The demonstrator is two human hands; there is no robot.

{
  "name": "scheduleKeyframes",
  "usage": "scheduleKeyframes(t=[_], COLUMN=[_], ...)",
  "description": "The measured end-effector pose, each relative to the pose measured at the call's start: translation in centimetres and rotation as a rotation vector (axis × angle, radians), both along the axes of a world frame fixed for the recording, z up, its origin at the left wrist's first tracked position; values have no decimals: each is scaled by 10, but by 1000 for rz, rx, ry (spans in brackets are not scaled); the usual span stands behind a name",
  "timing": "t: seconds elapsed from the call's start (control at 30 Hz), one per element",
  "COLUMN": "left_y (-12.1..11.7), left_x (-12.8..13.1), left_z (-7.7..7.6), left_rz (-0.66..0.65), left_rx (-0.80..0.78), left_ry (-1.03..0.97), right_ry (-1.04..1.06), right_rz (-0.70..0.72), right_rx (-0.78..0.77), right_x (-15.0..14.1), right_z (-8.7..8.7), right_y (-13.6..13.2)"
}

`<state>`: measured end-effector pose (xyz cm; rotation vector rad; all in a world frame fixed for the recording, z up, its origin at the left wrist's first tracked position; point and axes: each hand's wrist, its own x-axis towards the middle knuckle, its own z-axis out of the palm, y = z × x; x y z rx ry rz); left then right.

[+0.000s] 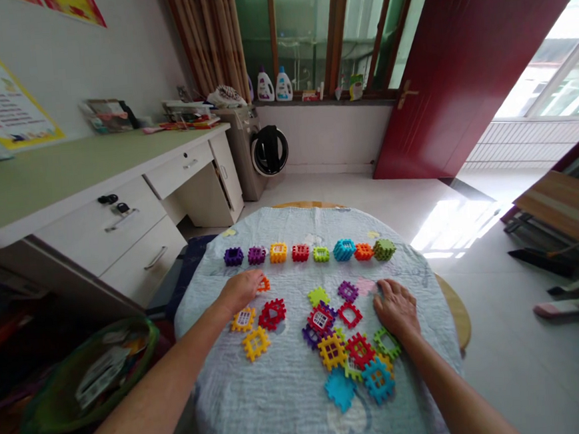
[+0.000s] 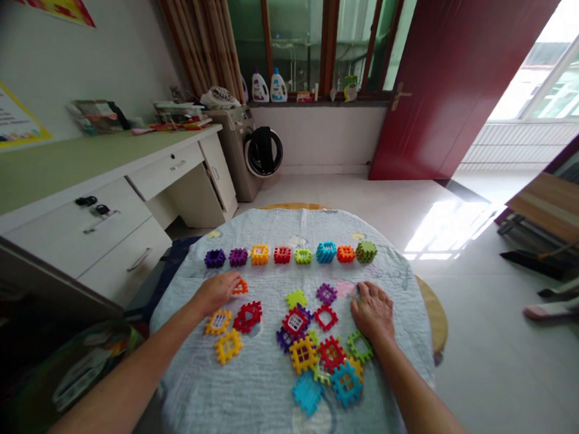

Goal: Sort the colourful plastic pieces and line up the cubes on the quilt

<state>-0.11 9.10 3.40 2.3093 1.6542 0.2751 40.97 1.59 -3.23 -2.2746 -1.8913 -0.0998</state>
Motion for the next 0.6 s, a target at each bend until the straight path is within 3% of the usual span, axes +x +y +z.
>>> scheduleKeyframes(t=[0.23, 0.33, 0.43, 0.6], left_y=[11, 11, 9, -9], left_x=[76, 96, 86, 17], left_z=[-18, -27, -30, -43], left_rz=[-84, -94, -50, 76], left_rx=[29, 38, 89, 227], left_ry=[-142, -187, -212, -211], right_ry=[26, 25, 23, 35], right_rz=[-8, -12, -10, -6], right_rx=[-1, -2, -9, -32], right_x=[-2, -3, -4, 0], right_z=[4, 5, 4, 5], right_y=[-1, -2, -3, -1])
